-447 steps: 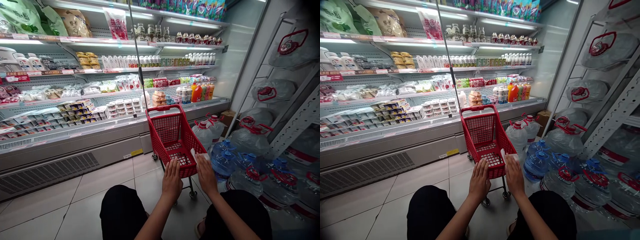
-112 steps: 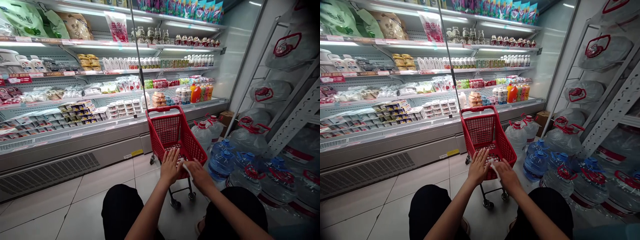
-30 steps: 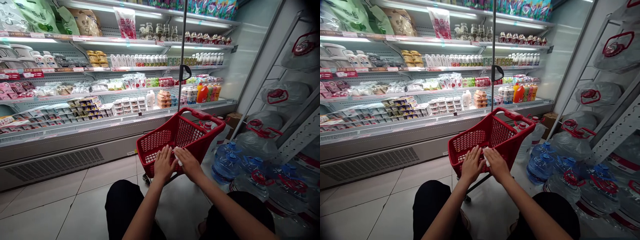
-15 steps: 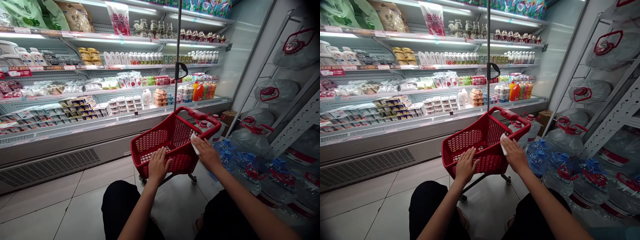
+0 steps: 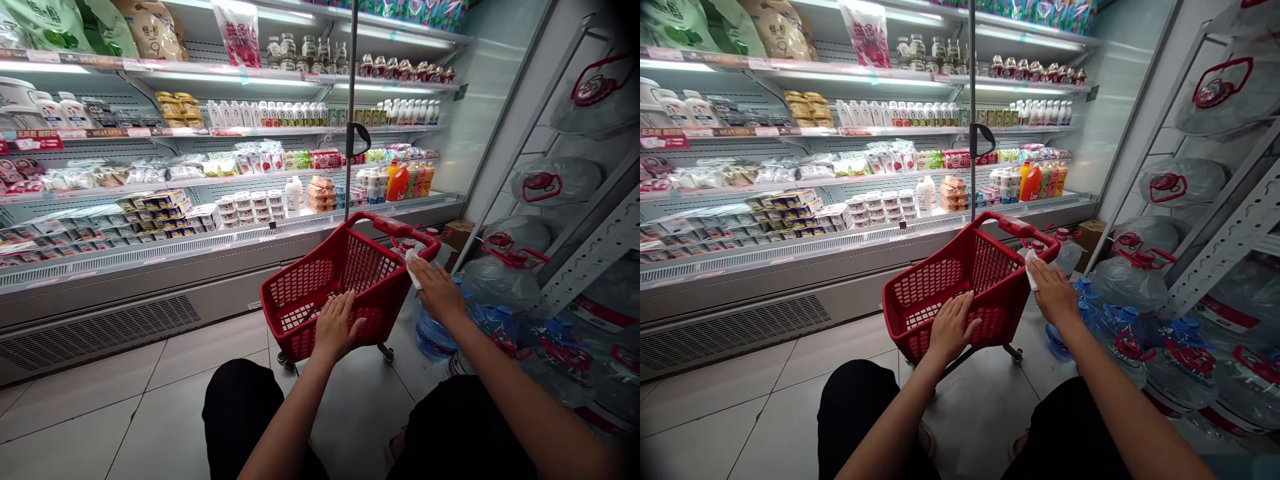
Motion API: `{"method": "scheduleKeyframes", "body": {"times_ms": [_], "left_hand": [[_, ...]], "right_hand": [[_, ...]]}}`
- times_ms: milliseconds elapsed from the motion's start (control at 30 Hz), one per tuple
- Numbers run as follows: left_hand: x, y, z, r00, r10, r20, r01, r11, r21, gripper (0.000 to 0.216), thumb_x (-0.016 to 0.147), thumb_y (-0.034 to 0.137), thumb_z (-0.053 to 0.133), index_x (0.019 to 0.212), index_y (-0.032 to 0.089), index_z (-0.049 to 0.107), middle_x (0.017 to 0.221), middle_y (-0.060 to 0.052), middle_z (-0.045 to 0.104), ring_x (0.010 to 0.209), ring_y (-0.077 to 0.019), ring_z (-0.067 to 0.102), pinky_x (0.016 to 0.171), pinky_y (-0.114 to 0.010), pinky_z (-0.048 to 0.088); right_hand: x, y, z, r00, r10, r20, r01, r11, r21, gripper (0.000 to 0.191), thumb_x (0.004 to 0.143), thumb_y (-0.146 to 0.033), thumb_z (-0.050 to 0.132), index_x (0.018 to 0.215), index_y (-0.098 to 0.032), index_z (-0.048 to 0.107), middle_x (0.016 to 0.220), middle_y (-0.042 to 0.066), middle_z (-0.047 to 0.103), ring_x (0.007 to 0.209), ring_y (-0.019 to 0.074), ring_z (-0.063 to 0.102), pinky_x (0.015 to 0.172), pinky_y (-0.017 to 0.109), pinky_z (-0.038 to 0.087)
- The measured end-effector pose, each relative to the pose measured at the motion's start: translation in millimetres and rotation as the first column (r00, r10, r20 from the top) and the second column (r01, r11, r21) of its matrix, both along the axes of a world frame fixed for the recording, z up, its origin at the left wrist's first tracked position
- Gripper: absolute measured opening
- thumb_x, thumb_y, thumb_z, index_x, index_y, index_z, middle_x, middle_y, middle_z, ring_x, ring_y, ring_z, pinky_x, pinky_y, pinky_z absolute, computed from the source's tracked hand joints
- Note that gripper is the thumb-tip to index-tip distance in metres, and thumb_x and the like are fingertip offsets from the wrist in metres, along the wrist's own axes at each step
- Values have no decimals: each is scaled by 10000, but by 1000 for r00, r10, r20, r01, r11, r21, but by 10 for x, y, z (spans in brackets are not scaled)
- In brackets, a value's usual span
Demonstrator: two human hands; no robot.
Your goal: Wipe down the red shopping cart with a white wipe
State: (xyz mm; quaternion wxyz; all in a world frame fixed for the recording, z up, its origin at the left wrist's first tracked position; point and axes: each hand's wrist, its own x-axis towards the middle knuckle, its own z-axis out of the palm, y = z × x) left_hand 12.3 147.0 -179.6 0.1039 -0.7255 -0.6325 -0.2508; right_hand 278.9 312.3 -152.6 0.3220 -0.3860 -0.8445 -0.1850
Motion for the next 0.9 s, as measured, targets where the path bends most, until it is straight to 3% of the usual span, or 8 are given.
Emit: {"method": "scheduleKeyframes", "body": {"times_ms": [233,333,500,600,767,900], "left_hand": [[81,26,-29,999,3,-39,-3,1000,-8,750,1055,579,430,1665,201,211,1677,-105,363,1516,-271,411,1250,-460,352],[42,28,-10,998,11,-61,-12,1000,-22,756,1056,589,418,1660,179,223,1679,-114,355,1515,-271,413,1246,-456,361],[14,31,-10,998,22,-63,-23,999,-23,739,1061,603,382,1654,185,244,1694,-98,322,1519,-278,404,1248,-465,355],[52,58,-36,998,28,-57,-29,1000,-3,767,1057,606,387,1667,183,197,1701,-108,301,1530,-282,386,1251,-468,346],[15,103,-16,997,-16,-74,15,1000,-20,817,1041,621,421,1664,151,178,1704,-137,285,1540,-268,370,1244,-443,351],[-273,3,30,995,-19,-97,11,996,-88,759,1054,601,412,1653,173,228,1674,-133,360,1511,-254,422,1214,-420,394]], "right_hand": [[-718,-582,-334,954,255,155,-253,967,-35,791,929,-94,401,1679,-199,175,1671,58,386,1541,210,350,1275,451,298],[-583,-461,-266,938,280,205,-281,959,-27,808,932,-78,378,1683,-246,131,1681,28,361,1534,187,362,1274,464,288],[-114,-15,-25,994,68,80,-69,997,16,758,959,-94,357,1681,-240,175,1666,65,388,1518,236,396,1276,497,262],[-276,-120,-114,997,55,50,-56,998,13,734,964,-97,358,1677,-189,205,1646,105,422,1529,252,376,1281,461,260],[-828,-602,-438,962,223,154,-225,974,-9,794,958,-108,398,1687,-219,103,1688,53,346,1545,197,340,1264,418,317],[-649,-461,-349,942,269,202,-267,963,-35,805,957,-78,357,1686,-262,70,1685,27,349,1536,192,360,1278,470,278]]}}
